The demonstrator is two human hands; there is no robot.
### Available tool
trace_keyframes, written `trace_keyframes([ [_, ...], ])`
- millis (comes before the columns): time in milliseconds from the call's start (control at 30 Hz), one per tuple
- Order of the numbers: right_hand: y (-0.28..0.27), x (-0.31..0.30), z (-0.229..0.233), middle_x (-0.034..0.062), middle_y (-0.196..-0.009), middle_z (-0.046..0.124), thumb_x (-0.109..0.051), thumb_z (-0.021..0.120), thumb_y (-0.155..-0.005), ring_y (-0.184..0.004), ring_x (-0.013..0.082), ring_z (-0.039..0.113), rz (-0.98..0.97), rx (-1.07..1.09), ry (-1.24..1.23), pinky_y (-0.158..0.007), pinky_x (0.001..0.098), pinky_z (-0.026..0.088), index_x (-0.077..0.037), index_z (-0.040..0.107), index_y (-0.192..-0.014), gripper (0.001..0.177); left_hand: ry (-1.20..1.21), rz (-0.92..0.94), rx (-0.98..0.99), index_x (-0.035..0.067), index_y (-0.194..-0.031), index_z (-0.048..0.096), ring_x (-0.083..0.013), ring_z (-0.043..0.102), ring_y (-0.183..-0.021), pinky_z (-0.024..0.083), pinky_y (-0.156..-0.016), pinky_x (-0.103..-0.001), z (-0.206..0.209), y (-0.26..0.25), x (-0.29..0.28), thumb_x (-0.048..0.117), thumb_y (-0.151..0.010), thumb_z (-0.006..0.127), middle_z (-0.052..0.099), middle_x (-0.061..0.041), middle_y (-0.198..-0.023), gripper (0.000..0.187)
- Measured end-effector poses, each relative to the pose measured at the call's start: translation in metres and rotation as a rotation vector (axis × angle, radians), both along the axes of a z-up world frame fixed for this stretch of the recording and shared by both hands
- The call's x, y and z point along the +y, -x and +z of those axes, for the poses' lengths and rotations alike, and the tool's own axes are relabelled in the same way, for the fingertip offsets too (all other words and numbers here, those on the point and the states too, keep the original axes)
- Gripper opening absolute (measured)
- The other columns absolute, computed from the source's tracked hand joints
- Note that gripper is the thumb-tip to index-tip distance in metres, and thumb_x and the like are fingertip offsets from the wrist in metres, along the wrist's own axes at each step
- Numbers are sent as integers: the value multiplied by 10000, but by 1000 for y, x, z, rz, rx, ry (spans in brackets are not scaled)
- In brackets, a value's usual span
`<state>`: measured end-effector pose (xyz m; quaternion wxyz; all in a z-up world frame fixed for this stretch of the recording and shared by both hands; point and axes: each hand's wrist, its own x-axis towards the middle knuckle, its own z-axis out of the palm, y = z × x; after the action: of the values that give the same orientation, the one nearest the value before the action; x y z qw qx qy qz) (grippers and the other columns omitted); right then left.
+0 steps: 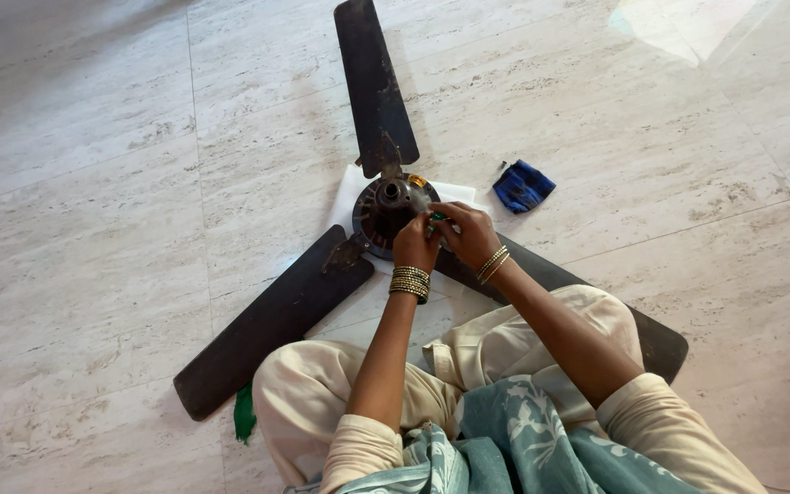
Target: The person sits on the floor and uses a screwdriver to loosen and remove screws from the central hub of a ceiling fan. They manipulate the fan blades and hub while working on the floor.
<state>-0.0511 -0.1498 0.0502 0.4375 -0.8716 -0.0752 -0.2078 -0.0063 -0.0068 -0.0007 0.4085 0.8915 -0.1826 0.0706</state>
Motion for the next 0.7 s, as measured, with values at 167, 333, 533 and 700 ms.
trace_keyframes([
  [167, 16, -21, -29, 101, -1089, 752, -42, 738, -959, -958, 133, 724, -129, -19, -526, -801, 269, 596, 5, 682, -1246, 296, 376, 207, 234, 42, -1260, 657, -297, 740, -1052, 632, -846, -376, -43, 33, 21, 244, -879, 792, 717, -160, -1187, 452],
  [333, 28, -30, -48, 57, -1144, 733, 18, 673, -993, -1034, 74, 694, -116, -60, -688, -900, 214, 590, 40, 632, -1243, 254, 111, 368, 459, 65, -1280, 667, -325, 666, -1216, 534, -1045, -446, -106, 105, 31, 345, -921, 722, 688, -163, -1321, 459],
  [533, 37, -12, -35, 74, -1081, 749, 43, 677, -1009, -939, 62, 670, -102, -30, -454, -774, 192, 533, 22, 675, -1277, 268, -410, 161, 386, 82, -1543, 361, -400, 220, -1517, 293, -1205, -476, -114, 121, 20, 390, -854, 780, 272, -217, -1634, 863],
  [700, 38, -6, -23, 115, -1106, 754, 39, 641, -1021, -960, 91, 712, -25, -103, -283, -765, 231, 564, 5, 660, -1292, 274, -468, 124, 455, 107, -1576, 275, -366, 183, -1536, 279, -1208, -469, -103, 121, 15, 409, -861, 774, 238, -184, -1657, 923],
])
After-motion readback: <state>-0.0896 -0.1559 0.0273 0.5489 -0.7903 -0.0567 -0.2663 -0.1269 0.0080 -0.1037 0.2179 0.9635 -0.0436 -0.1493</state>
